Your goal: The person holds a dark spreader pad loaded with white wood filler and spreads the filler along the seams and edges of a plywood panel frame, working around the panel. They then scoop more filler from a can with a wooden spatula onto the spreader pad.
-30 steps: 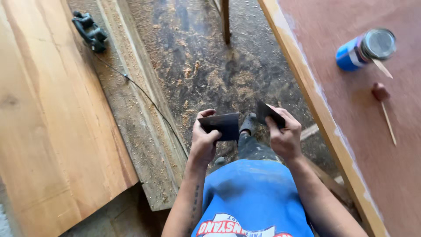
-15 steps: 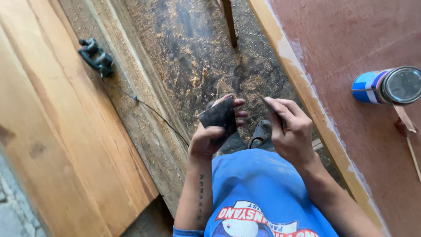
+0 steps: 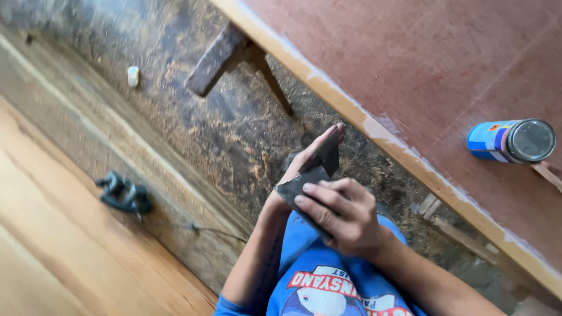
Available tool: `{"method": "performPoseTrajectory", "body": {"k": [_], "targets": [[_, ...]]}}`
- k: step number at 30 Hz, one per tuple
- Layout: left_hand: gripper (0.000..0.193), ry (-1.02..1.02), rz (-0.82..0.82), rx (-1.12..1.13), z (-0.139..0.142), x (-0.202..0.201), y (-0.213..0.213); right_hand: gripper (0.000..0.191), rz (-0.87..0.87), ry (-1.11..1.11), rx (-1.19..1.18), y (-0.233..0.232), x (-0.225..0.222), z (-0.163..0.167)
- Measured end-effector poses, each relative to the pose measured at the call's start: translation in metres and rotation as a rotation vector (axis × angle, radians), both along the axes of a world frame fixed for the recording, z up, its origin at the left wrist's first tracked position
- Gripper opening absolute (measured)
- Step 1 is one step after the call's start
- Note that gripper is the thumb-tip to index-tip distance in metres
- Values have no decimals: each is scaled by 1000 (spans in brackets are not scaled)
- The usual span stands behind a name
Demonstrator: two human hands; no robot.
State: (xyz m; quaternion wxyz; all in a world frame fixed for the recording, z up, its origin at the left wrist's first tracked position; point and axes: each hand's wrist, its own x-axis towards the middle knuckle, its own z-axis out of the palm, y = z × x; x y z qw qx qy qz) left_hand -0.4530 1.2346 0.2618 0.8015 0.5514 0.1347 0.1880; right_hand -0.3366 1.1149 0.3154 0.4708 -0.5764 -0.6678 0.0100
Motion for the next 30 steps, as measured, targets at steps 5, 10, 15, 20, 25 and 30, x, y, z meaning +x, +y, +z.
{"method": "performPoseTrajectory", "body": {"k": [5, 10, 15, 20, 25, 30], "targets": [[84, -124, -207, -81, 14, -10, 36, 28, -552, 49, -287, 32, 32, -27], [49, 30, 51, -493, -3, -9, 66, 23, -669, 925, -63, 28, 23, -45], [58, 86, -223, -403, -9, -12, 63, 18, -751, 1621, -32, 41, 17, -59], [74, 222, -217, -191, -12, -4, 59, 19, -530, 1732, -306, 21, -12, -58], [76, 252, -140, 130, 4, 1, 89, 27, -370, 1639, -671, -18, -30, -29], [86, 79, -263, 752, 46, 1, 107, 27, -423, 1410, -456, -15, 21, -5]]}}
